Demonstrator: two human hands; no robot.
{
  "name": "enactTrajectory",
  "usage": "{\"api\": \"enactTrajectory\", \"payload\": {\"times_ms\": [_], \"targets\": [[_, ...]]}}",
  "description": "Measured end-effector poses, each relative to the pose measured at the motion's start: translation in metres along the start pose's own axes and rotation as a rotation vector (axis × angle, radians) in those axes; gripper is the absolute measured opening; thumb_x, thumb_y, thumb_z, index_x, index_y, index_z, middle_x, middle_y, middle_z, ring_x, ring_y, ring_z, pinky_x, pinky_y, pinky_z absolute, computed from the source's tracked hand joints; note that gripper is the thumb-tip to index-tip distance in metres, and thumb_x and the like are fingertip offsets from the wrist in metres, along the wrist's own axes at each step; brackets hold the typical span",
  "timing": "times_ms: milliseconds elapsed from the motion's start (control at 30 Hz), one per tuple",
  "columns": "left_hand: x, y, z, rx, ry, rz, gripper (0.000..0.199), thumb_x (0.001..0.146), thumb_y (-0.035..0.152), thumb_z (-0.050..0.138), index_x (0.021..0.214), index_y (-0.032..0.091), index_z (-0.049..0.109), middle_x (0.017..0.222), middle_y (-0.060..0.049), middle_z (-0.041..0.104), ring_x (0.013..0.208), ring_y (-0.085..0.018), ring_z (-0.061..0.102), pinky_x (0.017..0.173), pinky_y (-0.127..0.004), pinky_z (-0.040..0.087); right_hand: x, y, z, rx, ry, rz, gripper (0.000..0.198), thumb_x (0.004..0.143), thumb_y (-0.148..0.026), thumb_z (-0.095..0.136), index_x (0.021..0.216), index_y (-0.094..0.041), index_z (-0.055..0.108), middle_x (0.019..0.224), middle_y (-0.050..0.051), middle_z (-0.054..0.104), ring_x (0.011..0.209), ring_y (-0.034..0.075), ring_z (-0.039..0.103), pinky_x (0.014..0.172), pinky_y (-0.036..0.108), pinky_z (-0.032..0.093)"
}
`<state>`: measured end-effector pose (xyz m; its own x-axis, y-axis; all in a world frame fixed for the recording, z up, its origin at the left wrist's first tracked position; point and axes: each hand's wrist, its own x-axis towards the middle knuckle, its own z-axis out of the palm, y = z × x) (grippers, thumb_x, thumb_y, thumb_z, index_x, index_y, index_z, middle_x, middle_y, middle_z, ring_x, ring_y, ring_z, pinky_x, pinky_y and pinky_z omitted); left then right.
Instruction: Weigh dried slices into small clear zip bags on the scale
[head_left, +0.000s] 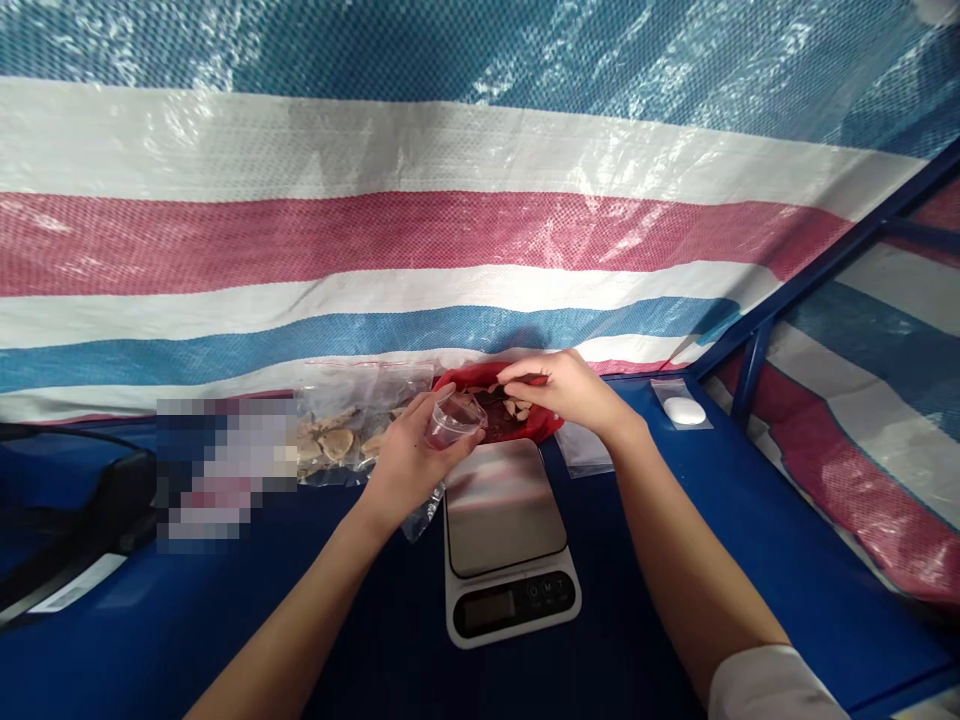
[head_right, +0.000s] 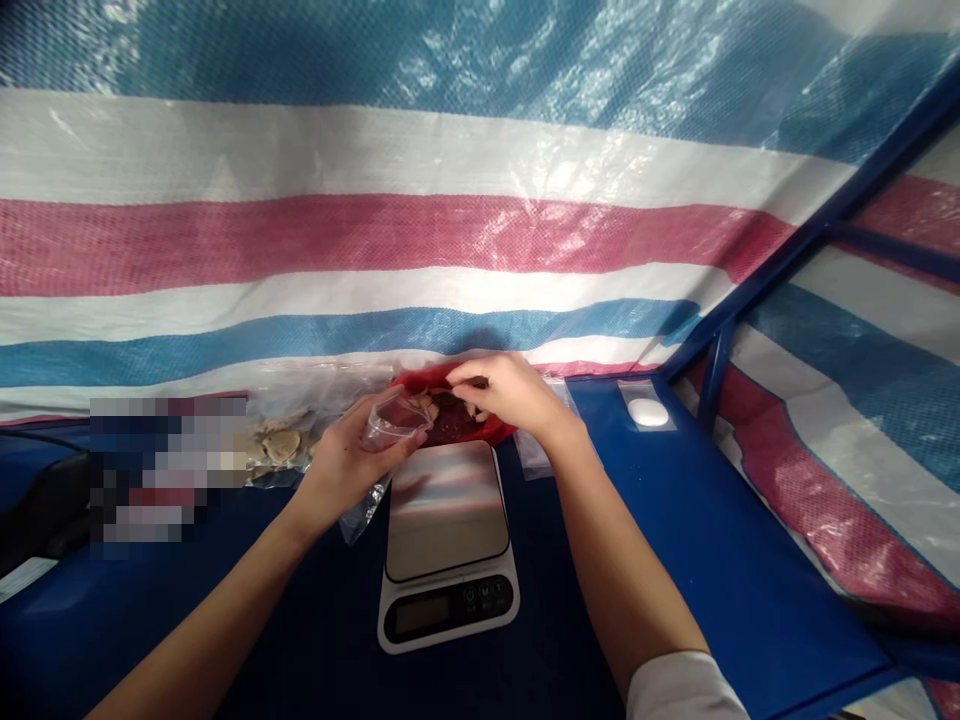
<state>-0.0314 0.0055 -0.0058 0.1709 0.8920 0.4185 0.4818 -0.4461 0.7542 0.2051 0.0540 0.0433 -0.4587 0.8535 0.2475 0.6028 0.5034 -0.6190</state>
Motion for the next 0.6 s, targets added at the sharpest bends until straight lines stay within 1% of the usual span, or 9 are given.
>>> {"api": "enactTrajectory", "payload": {"times_ms": [100,200,300,433,600], "targets": [[0.001,0.001,-0.002,0.012,-0.003,-0.013,0.057,0.084,0.045,0.075,0.133,0.019,0.062,0.124,-0.013,0.071,0.113,-0.030,0.070,0.100,-0.047,0.056,0.002,0.014,0.001,-0.200,-0.040,0.065,0.023,0.093,-0.021,0.061,0.105,-0.024,0.081,0.105,0.002,0.080,0.091,0.019,0.072,0.085,0.029,0.052],[0.001,0.002,-0.002,0.017,0.001,-0.018,0.055,0.085,0.045,0.074,0.132,0.019,0.063,0.121,-0.012,0.072,0.112,-0.030,0.070,0.099,-0.046,0.056,0.005,0.022,0.009,-0.346,-0.125,0.108,0.024,0.093,-0.020,0.060,0.105,-0.025,0.080,0.102,0.003,0.080,0.091,0.020,0.071,0.083,0.029,0.050],[0.001,0.001,-0.001,0.015,0.003,-0.014,0.055,0.084,0.046,0.075,0.130,0.018,0.064,0.119,-0.012,0.073,0.110,-0.030,0.071,0.097,-0.046,0.057,0.009,0.026,0.021,-0.425,-0.167,0.134,0.027,0.094,-0.021,0.058,0.113,-0.026,0.077,0.109,0.004,0.079,0.097,0.022,0.071,0.084,0.030,0.050],[0.002,0.000,-0.002,0.004,0.000,-0.018,0.056,0.084,0.047,0.074,0.132,0.019,0.064,0.119,-0.012,0.073,0.109,-0.030,0.071,0.098,-0.047,0.057,0.011,0.027,0.036,-0.515,-0.146,0.195,0.032,0.097,-0.027,0.055,0.125,-0.026,0.072,0.122,0.007,0.075,0.106,0.025,0.070,0.088,0.034,0.051],[0.001,0.001,-0.003,0.018,-0.007,-0.043,0.057,0.085,0.046,0.074,0.134,0.019,0.063,0.127,-0.013,0.071,0.116,-0.031,0.069,0.103,-0.049,0.055,0.012,0.021,0.049,-0.565,-0.117,0.192,0.037,0.097,-0.033,0.056,0.132,-0.027,0.067,0.131,0.008,0.072,0.115,0.028,0.067,0.094,0.038,0.052]]}}
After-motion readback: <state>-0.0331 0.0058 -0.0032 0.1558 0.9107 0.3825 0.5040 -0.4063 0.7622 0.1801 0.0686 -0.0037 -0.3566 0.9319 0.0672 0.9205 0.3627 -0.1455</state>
